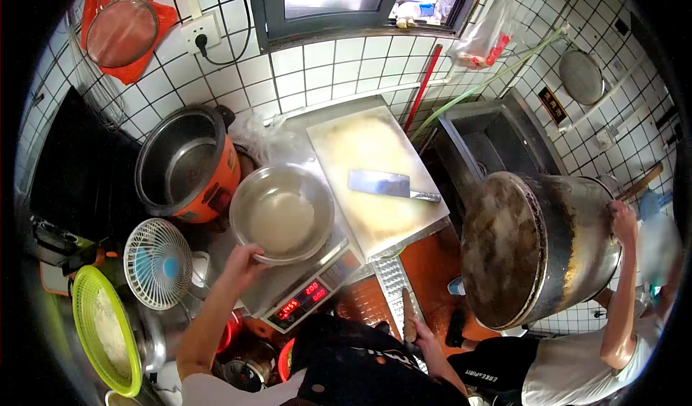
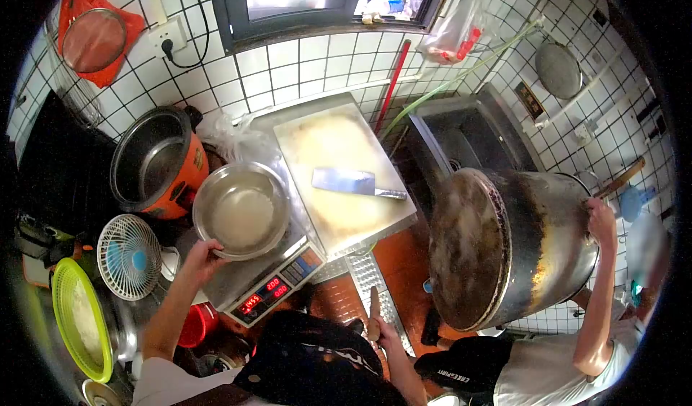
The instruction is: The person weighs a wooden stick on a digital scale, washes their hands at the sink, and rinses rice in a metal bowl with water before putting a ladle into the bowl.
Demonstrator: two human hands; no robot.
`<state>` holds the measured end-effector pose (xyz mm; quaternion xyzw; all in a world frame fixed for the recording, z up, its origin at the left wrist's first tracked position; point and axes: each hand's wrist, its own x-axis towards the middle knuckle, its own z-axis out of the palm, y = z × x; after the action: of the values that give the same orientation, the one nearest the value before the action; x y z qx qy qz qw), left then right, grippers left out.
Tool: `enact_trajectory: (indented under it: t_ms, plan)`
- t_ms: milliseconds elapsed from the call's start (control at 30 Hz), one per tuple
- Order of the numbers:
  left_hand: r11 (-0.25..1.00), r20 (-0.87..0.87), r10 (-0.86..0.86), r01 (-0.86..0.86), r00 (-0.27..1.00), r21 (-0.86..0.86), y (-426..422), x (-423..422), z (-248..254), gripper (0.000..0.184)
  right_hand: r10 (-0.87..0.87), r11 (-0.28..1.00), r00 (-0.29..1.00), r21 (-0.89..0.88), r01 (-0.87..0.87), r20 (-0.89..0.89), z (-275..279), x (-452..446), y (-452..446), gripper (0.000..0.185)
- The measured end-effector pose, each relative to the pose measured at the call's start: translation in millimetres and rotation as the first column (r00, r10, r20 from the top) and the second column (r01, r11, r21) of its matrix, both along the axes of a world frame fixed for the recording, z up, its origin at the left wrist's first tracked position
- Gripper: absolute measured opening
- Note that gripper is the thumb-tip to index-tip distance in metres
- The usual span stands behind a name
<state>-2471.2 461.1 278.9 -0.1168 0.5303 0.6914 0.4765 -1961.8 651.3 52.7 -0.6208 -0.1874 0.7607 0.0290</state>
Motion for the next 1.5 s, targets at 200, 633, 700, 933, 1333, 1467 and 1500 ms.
enact_trajectory:
  t_ms: [200,633,700,933,1333,1467,1500]
  plan:
    - [0.98,-0.071,-0.197,0.199,0.978,0.018,83.9,-46.5,30.0,0.043,-0.064,0.996,0.996,-0.057,0.067,0.058,-8.8,5.3,-10.7,0.044]
    - [0.907,-0.004,-0.395,0.391,0.918,0.154,261.0,-146.7,-82.3,0.028,-0.26,0.965,0.962,-0.025,0.263,0.087,11.4,26.5,-24.9,0.044]
    - [0.891,-0.011,-0.425,0.42,0.905,0.173,275.2,-156.7,-101.2,0.029,-0.253,0.965,0.964,-0.047,0.257,0.087,14.1,28.9,-24.0,0.043]
    - [0.909,0.057,-0.412,0.407,0.909,0.088,291.9,-160.6,-130.1,0.025,-0.246,0.967,0.951,-0.017,0.254,0.186,38.6,11.2,-20.4,0.037]
    - [0.975,-0.407,-0.219,0.215,0.887,-0.055,232.0,-119.9,-54.8,0.028,0.081,0.996,0.991,-0.034,-0.078,0.103,68.4,26.3,11.5,0.036]
    - [0.983,-0.803,-0.184,0.093,0.567,-0.159,130.6,-75.8,-14.3,0.018,0.32,0.94,0.932,0.065,-0.335,0.172,93.9,40.3,26.9,0.031]
    - [0.967,-0.84,-0.237,0.037,0.489,-0.251,106.6,-57.4,-7.6,0.018,0.373,0.926,0.919,0.013,-0.378,0.126,90.4,45.2,33.8,0.03]
